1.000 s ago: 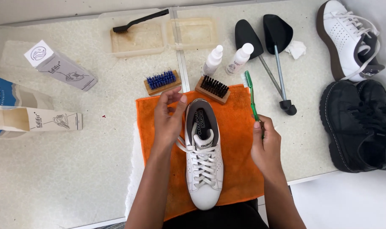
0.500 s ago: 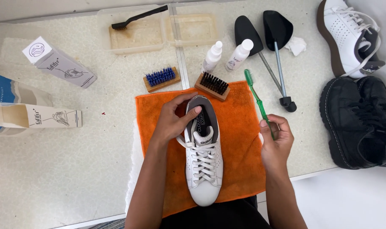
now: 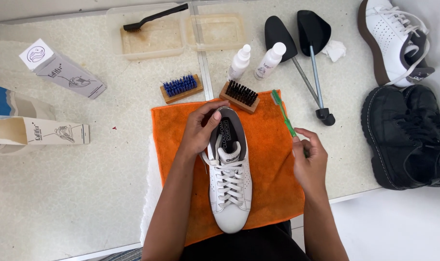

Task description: Cleaning the interior lining of a white sneaker using a toothbrush and cleaning paste.

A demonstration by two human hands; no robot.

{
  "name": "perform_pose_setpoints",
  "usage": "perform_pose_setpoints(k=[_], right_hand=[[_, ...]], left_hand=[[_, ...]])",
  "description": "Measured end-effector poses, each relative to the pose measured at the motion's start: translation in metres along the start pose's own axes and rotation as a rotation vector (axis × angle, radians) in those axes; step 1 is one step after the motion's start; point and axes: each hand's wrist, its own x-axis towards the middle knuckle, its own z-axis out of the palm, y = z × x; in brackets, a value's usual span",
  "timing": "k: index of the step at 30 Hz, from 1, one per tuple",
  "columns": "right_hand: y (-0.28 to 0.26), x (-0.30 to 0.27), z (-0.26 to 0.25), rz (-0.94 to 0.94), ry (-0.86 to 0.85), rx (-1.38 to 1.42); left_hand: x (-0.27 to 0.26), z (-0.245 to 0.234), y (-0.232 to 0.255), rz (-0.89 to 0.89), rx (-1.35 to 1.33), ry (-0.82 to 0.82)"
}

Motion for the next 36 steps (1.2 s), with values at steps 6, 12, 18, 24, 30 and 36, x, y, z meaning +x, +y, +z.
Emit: perform_pose_setpoints(k=[6, 12, 18, 24, 30, 36], right_hand=[[0.000, 0.004, -0.002, 0.007, -0.002, -0.127], [-0.022, 0.006, -0.006, 0.029, -0.016, -0.102], [-0.015, 0.010, -0.004, 0.071, -0.061, -0.132], [-0.002, 0.014, -0.010, 0.003, -0.100, -0.019], [0.007, -0.015, 0.006, -0.049, -0.049, 0.072], [-0.010, -0.036, 0.032, 0.040, -0.032, 0.300]], left_hand=[[-0.001, 0.000, 0.000, 0.021, -0.020, -0.007], [0.000, -0.003, 0.001, 0.035, -0.005, -0.014], [0.000, -0.001, 0.000, 0.015, 0.018, 0.014], [-0.001, 0.000, -0.001, -0.002, 0.019, 0.034], [0.000, -0.001, -0.004, -0.024, 0.012, 0.050], [-0.001, -0.003, -0.008, -0.031, 0.017, 0.061]])
